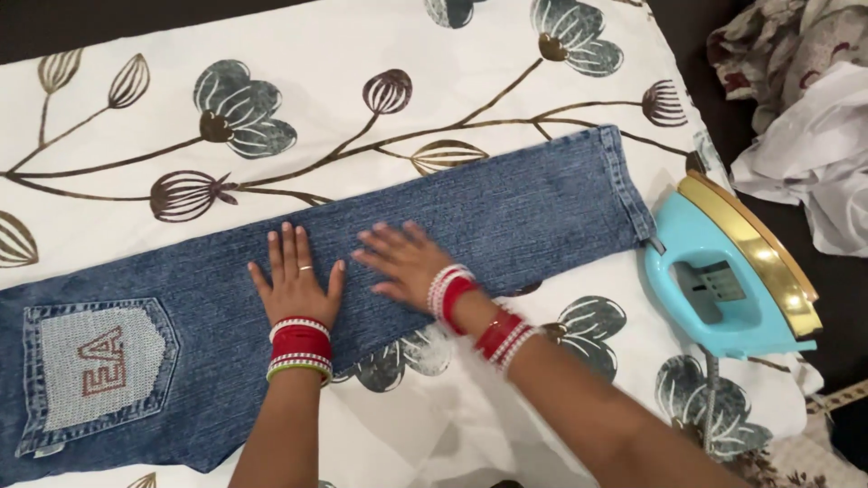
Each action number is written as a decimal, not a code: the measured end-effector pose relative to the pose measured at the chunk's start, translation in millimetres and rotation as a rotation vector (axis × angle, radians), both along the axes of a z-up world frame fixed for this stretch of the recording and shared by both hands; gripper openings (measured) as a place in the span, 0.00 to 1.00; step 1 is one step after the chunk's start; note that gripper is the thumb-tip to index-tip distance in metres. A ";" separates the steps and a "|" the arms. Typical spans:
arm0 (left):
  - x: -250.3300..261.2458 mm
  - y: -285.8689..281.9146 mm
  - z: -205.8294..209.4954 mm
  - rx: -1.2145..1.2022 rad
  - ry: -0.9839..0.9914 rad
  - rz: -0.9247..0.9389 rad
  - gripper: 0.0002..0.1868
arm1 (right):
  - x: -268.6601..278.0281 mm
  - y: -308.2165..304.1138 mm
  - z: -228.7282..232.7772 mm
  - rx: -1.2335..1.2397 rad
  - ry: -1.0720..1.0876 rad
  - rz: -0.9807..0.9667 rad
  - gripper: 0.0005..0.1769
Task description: Ironing a pair of denim jeans on a flat surface.
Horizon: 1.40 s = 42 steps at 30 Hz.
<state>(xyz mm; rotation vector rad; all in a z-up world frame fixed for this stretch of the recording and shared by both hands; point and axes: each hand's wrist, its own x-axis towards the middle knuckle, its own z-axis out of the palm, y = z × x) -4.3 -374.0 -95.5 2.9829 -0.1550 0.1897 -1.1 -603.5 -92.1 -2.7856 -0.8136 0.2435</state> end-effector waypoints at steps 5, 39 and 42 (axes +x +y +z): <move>1.5 -0.7 -2.7 -0.008 -0.014 0.036 0.45 | -7.3 -187.3 -26.1 -0.084 -0.128 -0.663 0.42; -304.5 379.5 4.3 0.044 0.009 1.003 0.42 | -10.6 175.4 -14.6 -0.079 -0.113 -0.586 0.51; -309.4 400.0 -19.2 0.008 -0.113 0.998 0.42 | -9.1 263.1 -16.5 -0.091 -0.186 -0.458 0.53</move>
